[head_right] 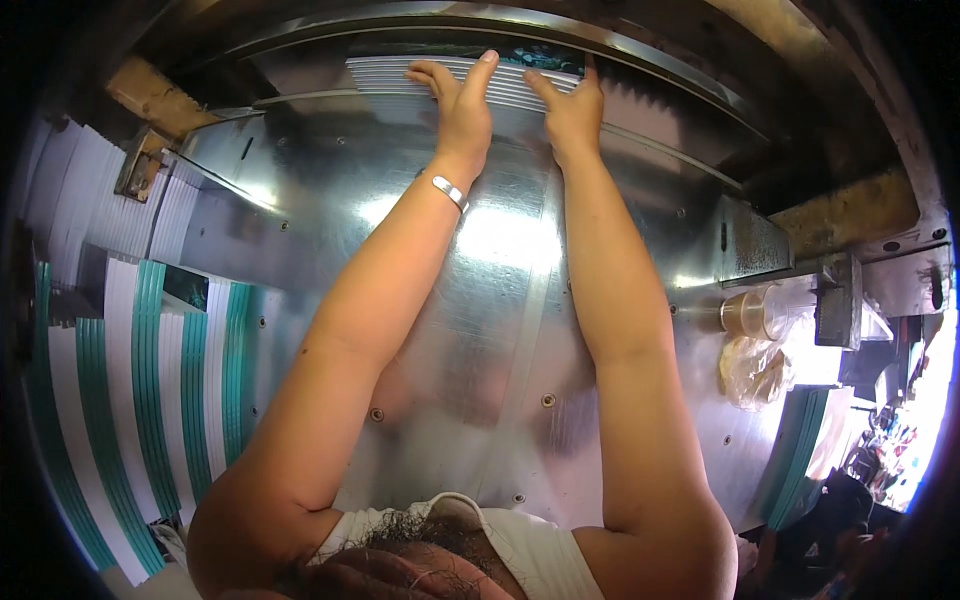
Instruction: The person places stacks of books into an industrial paper cutter, aligns them against the back and side guides by hand, and then removes the cut stacks to place them on a large pile to the side.
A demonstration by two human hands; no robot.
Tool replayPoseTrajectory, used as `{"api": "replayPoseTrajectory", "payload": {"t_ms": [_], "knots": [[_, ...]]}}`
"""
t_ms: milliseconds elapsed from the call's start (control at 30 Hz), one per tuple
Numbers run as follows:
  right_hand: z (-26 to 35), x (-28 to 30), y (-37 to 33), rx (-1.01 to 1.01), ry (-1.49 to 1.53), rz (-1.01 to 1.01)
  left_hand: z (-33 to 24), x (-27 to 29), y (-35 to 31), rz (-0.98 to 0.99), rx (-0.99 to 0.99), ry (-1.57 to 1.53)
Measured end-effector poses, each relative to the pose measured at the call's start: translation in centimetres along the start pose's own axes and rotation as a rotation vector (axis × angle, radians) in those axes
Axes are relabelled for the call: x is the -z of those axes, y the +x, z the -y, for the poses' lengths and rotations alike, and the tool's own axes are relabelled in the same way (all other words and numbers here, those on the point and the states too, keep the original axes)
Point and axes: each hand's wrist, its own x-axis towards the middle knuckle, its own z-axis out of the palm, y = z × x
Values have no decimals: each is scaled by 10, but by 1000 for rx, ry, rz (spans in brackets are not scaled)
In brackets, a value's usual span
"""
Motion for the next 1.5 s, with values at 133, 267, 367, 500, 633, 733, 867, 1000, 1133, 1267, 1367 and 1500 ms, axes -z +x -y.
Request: {"api": "replayPoseTrajectory", "payload": {"t_ms": [133,267,367,500,633,733,867,1000,1133,1267,1367,1500], "knots": [[-3,1,2,-6,6,-8,4,-1,3,12,-10,51],[-3,2,1,-61,18,12,5,-1,5,37,33,55],[-2,-1,1,-10,-16,-22,7,1,7,44,34,49],[-9,2,4,-10,-11,-25,7,-1,6,34,16,46],[-10,3,4,-21,-18,-24,6,-1,6,30,12,34],[-11,2,5,-7,-4,-35,7,0,7,34,-9,51],[-10,2,3,-9,9,-42,6,-1,7,30,-2,17],[-5,2,2,-59,21,-57,6,-1,7,32,-2,24],[5,1,-2,-131,-125,-109,6,-1,7,34,22,19],[8,2,-3,-191,-172,-117,5,-6,0,15,1,-13],[16,-1,-6,-111,-58,-83,5,-11,1,-19,-54,15],[11,0,-3,-124,-130,-101,11,-10,5,2,-69,92]]}}
